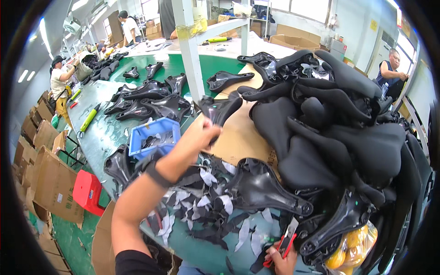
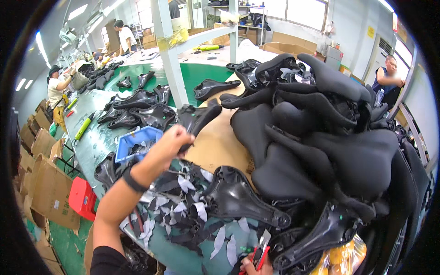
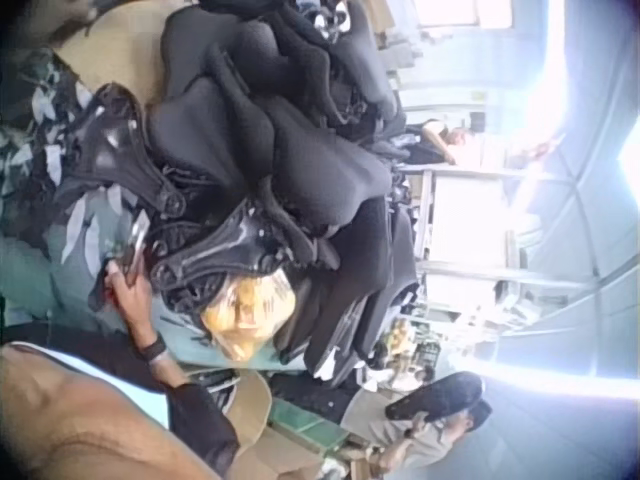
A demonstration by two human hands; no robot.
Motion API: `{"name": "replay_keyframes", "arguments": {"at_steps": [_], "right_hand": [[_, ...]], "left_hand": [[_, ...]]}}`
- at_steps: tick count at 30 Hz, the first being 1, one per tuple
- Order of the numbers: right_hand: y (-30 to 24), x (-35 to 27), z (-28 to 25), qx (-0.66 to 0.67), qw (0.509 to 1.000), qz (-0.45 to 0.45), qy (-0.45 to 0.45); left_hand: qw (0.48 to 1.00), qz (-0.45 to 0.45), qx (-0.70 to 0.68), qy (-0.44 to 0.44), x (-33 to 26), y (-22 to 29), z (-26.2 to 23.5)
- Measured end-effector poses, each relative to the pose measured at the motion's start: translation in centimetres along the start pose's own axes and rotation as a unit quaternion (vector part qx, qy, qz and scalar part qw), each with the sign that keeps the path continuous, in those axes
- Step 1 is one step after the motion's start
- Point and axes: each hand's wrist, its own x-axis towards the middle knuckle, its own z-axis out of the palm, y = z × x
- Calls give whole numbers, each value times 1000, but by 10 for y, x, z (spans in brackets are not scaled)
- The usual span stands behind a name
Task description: Trimming excess material from bicycle saddles using a utility knife in a manufacturing facility.
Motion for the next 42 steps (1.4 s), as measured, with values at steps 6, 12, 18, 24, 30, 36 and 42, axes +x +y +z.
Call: {"name": "replay_keyframes", "arguments": {"at_steps": [6,12,18,24,30,36,42], "right_hand": [[-9,-11,9,-27,992,-113,-57],[-17,-43,24,-246,954,-129,-114],[-19,-62,-10,-411,895,-176,-19],[-21,-90,-12,-458,812,-359,-31],[-27,-85,10,-607,745,-257,-103],[-27,-109,-5,-672,700,-187,-153],[-69,-111,-13,-682,681,-167,-207]], "left_hand": [[988,117,77,69,-223,-60,55],[981,102,152,-61,-349,-117,111],[927,291,154,-180,-351,-116,82],[858,324,394,-61,-286,-97,21],[864,322,379,-73,-274,-123,22],[873,318,363,-70,-273,-120,21],[881,299,360,-73,-273,-116,18]]}}
